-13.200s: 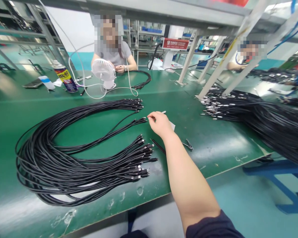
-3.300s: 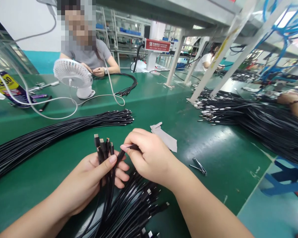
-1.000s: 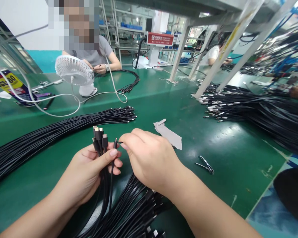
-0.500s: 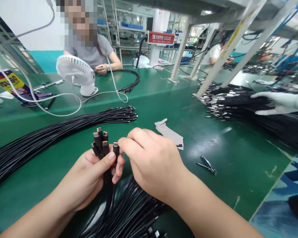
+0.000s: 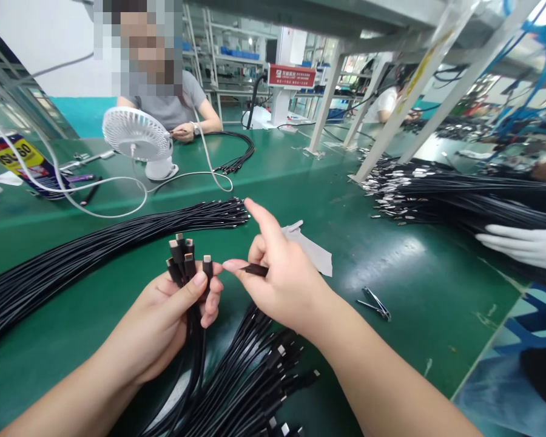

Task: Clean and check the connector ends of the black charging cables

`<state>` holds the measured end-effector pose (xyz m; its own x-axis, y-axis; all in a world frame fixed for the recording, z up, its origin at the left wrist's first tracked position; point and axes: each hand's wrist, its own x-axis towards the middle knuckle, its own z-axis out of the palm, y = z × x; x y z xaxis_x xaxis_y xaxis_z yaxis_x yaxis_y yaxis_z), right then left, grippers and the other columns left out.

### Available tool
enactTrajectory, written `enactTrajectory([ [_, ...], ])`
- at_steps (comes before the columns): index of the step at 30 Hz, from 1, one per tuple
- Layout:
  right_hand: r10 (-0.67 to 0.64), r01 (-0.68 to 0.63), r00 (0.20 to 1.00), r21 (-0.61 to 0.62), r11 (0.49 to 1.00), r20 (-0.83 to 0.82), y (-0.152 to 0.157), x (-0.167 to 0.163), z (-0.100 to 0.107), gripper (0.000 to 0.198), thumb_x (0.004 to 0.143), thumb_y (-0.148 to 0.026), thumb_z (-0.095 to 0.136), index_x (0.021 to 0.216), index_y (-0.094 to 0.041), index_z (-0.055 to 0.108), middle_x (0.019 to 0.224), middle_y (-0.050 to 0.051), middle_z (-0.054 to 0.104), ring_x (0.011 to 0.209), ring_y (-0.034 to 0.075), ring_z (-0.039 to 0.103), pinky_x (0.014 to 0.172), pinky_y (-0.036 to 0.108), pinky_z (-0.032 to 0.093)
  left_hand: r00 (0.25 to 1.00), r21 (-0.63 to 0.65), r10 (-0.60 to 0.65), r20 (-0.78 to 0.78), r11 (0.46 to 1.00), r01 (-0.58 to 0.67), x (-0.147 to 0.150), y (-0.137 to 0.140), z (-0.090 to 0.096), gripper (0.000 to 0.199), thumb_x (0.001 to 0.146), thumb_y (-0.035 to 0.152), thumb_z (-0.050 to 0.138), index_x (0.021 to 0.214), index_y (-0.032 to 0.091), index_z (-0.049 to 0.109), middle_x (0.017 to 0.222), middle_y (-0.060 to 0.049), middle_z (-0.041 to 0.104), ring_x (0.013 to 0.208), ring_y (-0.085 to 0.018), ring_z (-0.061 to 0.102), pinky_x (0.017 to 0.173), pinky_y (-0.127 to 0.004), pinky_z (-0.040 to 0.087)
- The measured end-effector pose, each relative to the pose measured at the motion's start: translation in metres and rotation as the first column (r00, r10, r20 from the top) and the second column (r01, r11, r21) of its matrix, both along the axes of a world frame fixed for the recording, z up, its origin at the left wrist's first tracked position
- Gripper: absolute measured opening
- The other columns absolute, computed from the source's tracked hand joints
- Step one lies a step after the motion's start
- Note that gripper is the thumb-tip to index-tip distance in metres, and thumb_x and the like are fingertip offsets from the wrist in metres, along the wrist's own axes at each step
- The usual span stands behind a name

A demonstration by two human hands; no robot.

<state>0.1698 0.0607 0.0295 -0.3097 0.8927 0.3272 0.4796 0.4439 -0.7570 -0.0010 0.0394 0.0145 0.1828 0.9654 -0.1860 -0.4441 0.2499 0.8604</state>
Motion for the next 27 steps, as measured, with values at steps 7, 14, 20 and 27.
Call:
enactTrajectory([
  [7,0.137,-0.264,0.938,-0.403,0.876,-0.317,0.003,-0.001,0.003,0.063,0.096,-0.026,0.04,0.153,-0.02,0.012,0.055,-0.006,0.056,0.038,0.007,0.035,0.039,0.019,0.033,0.997,0.002,-0.045,-0.056,0.999,0.045,-0.001,0.0,0.0,0.028,0.074,0.038,0.075,0.088,0.014,0.07,0.057,-0.001,0.064,0.048,-0.01,0.051,0.053,-0.023,0.039],
  [14,0.216,-0.376,0.912,-0.495,0.783,-0.35,0.0,0.002,0.003,0.064,0.085,-0.016,0.051,0.146,-0.026,0.033,0.104,0.006,0.063,0.041,0.001,0.033,0.036,0.017,0.028,0.994,0.04,-0.102,0.026,0.994,0.101,-0.002,0.002,-0.003,0.024,0.077,0.037,0.073,0.087,0.015,0.069,0.052,0.002,0.058,0.045,-0.009,0.049,0.047,-0.02,0.039],
  [20,0.198,-0.592,0.795,-0.663,0.458,-0.573,0.005,0.008,0.0,0.08,0.079,-0.011,0.056,0.15,-0.027,0.022,0.066,-0.005,0.057,0.036,0.002,0.031,0.034,0.013,0.022,0.921,0.049,-0.386,0.043,0.922,0.384,-0.006,0.0,-0.006,0.03,0.077,0.044,0.071,0.075,0.015,0.066,0.053,-0.002,0.064,0.044,-0.011,0.055,0.048,-0.022,0.043],
  [27,0.17,-0.587,0.792,-0.654,0.477,-0.587,0.003,0.009,0.006,0.064,0.085,-0.019,0.055,0.146,-0.022,0.033,0.059,-0.004,0.06,0.033,0.002,0.03,0.036,0.015,0.022,0.953,0.031,-0.301,0.015,0.953,0.301,-0.007,0.003,-0.004,0.026,0.076,0.04,0.073,0.084,0.015,0.07,0.047,0.0,0.061,0.042,-0.01,0.051,0.05,-0.021,0.041],
])
